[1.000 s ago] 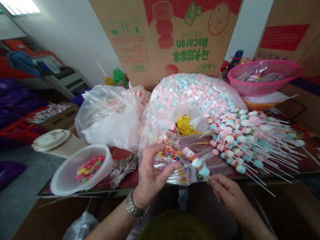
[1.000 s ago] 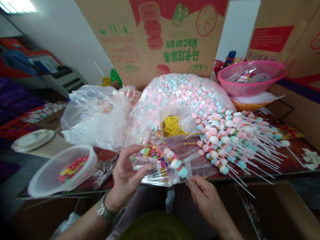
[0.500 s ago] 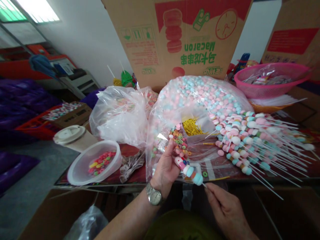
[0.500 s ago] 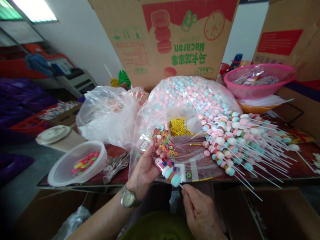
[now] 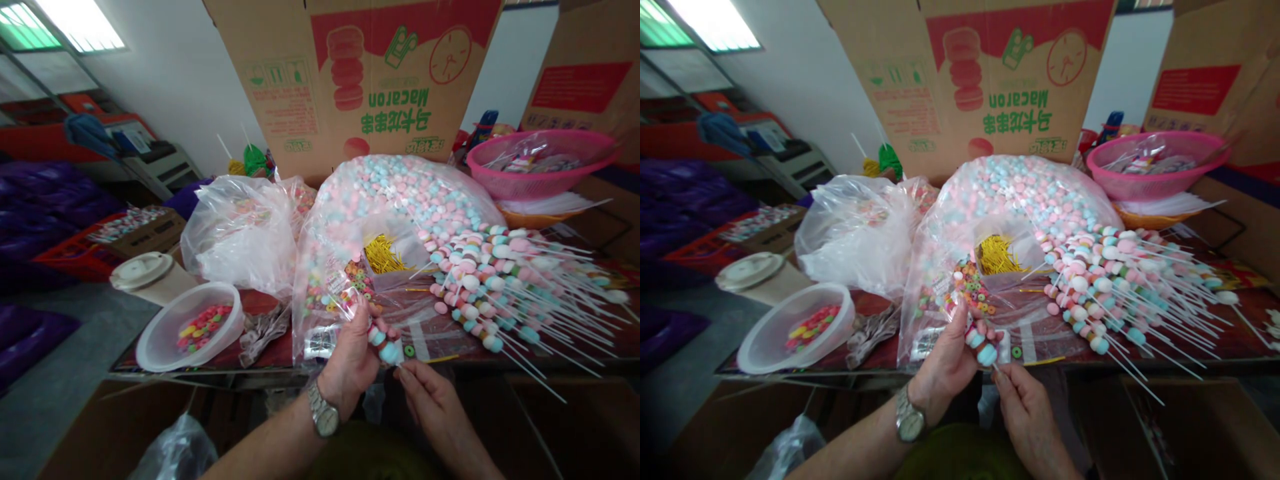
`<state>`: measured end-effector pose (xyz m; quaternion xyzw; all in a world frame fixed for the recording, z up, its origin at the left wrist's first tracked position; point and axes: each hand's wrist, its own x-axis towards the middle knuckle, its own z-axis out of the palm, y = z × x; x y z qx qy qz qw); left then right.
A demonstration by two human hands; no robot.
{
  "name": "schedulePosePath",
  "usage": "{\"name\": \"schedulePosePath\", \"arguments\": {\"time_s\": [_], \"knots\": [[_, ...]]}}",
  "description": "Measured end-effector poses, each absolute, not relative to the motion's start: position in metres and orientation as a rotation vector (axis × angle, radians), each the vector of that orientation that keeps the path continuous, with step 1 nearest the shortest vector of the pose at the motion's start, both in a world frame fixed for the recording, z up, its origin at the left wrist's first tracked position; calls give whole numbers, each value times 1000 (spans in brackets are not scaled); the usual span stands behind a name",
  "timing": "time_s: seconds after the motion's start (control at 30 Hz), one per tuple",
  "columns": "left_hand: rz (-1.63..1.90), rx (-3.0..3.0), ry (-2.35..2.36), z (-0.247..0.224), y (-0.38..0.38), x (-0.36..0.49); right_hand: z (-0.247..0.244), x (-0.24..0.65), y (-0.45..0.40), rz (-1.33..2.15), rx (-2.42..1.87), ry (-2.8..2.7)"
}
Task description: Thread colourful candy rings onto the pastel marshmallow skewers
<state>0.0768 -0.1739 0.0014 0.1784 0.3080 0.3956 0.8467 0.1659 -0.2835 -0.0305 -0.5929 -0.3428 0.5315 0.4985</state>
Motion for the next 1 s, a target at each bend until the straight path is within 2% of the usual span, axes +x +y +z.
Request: {"name": "schedulePosePath", "arguments": {"time_s": [0.27,0.33,0.43,0.63,0.77,0.9,1.0], "knots": [[837,433,534,10,-140,52,-37,180,-289,1485,-1394,-839],[887,387,555,15,-136,55,-37,179,-291,1324,-1479,-954],[957,256,606,20,-135,61,-40,175,-292,905,-1594,-1219],[967,149,639,19,-139,64,-52,177,-294,140,-1527,-1599],[888,168,662,15,-142,63,-46,193,-290,-242,-1524,-1756],[878,161,715,13,-146,68,-44,196,-286,-461,-1546,-1812],[901,180,718,12,-149,73,-47,182,-287,-318,-1538,-1755]]}}
